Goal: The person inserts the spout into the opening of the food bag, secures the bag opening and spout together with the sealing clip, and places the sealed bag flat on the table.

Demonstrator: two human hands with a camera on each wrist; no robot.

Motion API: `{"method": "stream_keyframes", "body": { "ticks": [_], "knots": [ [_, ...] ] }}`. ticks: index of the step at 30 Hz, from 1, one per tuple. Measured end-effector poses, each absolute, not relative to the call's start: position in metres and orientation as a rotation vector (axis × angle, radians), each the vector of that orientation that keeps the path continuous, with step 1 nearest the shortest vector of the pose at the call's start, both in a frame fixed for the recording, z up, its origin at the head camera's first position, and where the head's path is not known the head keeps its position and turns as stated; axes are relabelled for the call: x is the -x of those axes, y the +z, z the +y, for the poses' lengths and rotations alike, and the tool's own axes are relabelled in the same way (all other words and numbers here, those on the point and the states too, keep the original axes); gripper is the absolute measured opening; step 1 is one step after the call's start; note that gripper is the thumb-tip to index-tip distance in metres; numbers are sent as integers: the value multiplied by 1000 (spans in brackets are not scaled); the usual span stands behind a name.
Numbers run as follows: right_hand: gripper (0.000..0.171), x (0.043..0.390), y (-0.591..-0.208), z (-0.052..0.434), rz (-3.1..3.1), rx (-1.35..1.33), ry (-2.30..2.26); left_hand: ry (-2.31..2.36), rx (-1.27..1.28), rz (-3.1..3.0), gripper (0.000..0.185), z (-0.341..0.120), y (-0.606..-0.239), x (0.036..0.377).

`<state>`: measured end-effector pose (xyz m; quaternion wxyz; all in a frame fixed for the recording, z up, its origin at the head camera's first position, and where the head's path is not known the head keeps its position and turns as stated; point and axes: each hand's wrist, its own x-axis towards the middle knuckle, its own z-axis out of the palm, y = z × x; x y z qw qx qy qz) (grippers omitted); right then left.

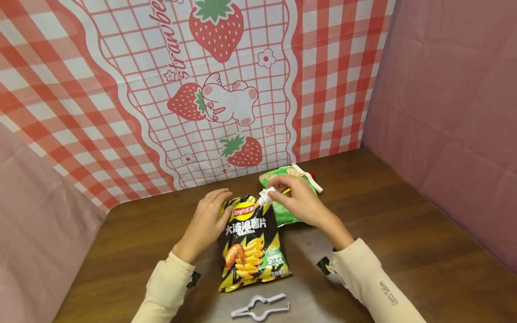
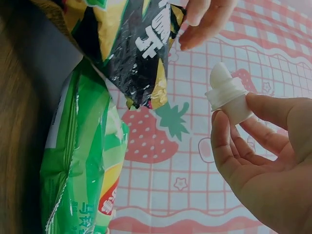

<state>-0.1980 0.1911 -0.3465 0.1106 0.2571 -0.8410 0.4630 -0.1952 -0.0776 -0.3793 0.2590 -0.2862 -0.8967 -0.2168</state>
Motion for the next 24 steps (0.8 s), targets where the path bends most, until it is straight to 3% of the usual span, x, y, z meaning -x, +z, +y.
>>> {"method": "stream_keyframes", "body": {
  "ticks": [3, 9, 24],
  "knots": [
    [16, 199, -348, 190, -2485, -765, 1295, -483, 642, -2445, 32, -79, -389, 197],
    [17, 200, -345, 189, -2495, -738, 1182, -507, 540, -2352, 5, -86, -393, 202],
    [11, 195, -340, 196, -2420, -740, 1218, -783, 616, -2266, 10, -97, -349, 190]
  ]
}}
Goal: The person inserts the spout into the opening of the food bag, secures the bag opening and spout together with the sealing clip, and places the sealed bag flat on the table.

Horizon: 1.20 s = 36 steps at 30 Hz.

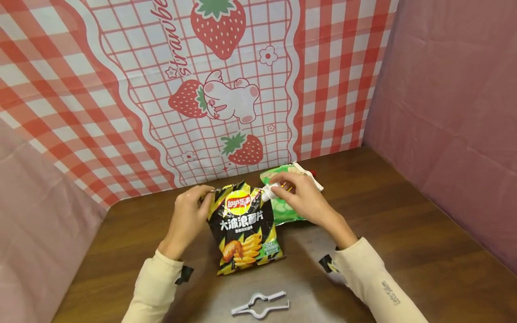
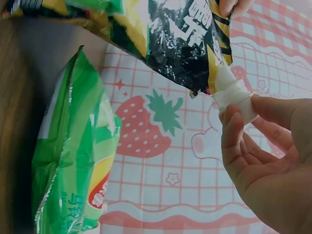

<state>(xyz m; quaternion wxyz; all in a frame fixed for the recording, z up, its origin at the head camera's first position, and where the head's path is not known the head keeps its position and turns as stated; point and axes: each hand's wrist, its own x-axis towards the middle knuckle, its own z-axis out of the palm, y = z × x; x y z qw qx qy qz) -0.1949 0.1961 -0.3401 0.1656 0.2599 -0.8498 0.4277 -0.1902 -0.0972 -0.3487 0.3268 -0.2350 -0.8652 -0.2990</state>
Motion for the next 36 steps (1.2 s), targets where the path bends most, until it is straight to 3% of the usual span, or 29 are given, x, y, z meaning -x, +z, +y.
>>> {"method": "stream_keyframes", "body": {
  "ticks": [12, 25, 36],
  "knots": [
    [23, 179, -321, 198, -2242, -711, 1422, -948, 772, -2216, 9, -105, -326, 180],
    [21, 168, -316, 186, -2257, -908, 1139, -910, 890, -2345, 7, -111, -315, 167],
    [23, 153, -310, 175, -2340, -1027, 1162, -308, 770, -2411, 35, -81, -304, 125]
  ]
}}
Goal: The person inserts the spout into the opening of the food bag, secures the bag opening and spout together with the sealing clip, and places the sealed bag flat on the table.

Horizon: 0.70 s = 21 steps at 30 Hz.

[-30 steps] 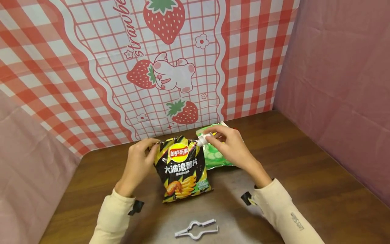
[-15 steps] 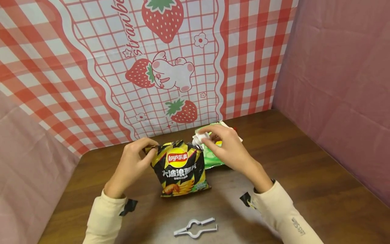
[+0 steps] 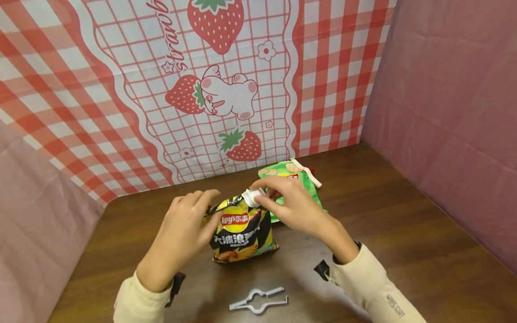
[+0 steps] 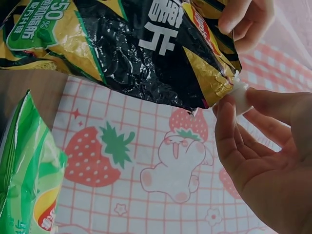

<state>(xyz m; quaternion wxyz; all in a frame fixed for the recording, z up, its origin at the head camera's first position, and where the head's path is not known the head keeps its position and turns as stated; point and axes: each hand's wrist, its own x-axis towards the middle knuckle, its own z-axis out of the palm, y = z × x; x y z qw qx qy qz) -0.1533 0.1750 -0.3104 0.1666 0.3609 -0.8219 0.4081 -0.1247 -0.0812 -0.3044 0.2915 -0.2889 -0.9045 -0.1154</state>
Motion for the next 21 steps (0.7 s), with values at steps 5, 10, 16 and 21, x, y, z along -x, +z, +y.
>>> {"method": "stream_keyframes", "body": {
  "ticks": [5, 10, 16, 21],
  "knots": [
    [21, 149, -307, 172, -2357, -1092, 1142, -188, 749, -2357, 35, -60, -312, 113],
    [21, 148, -307, 173, -2405, -1139, 1132, -227, 801, -2336, 26, -48, -323, 117],
    [20, 149, -305, 179, -2499, -1127, 1075, -416, 858, -2311, 11, -52, -326, 126],
    [19, 150, -304, 183, -2534, -1102, 1002, -470, 879, -2315, 10, -56, -325, 130]
  ]
}}
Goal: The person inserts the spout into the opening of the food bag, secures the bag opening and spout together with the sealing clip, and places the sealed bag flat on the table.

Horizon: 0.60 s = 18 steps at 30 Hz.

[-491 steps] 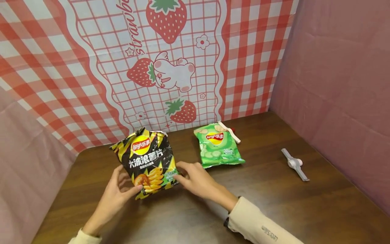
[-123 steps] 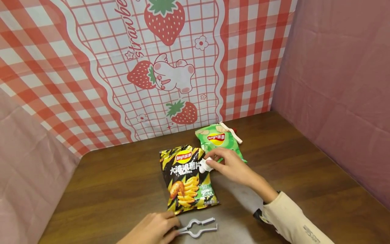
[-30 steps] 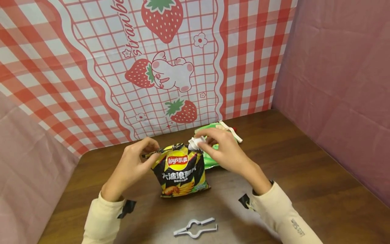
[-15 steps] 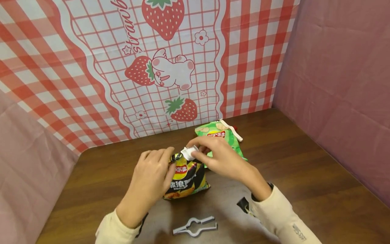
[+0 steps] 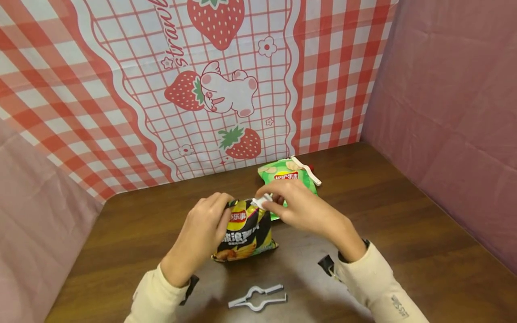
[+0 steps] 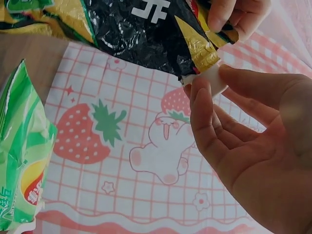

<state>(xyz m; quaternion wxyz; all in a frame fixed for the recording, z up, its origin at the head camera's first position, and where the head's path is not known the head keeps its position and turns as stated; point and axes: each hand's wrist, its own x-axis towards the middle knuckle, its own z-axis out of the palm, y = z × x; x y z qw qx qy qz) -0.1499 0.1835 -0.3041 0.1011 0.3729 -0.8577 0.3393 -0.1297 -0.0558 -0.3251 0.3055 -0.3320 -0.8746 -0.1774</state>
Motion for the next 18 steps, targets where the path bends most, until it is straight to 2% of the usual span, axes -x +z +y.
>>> {"method": "stream_keyframes", "body": {
  "ticks": [13, 18],
  "knots": [
    [18, 150, -302, 186, -2548, -1139, 932, -726, 1049, -2323, 18, -55, -334, 142],
    [19, 149, -302, 185, -2549, -1153, 918, -917, 1064, -2281, 8, -57, -336, 146]
  ]
}}
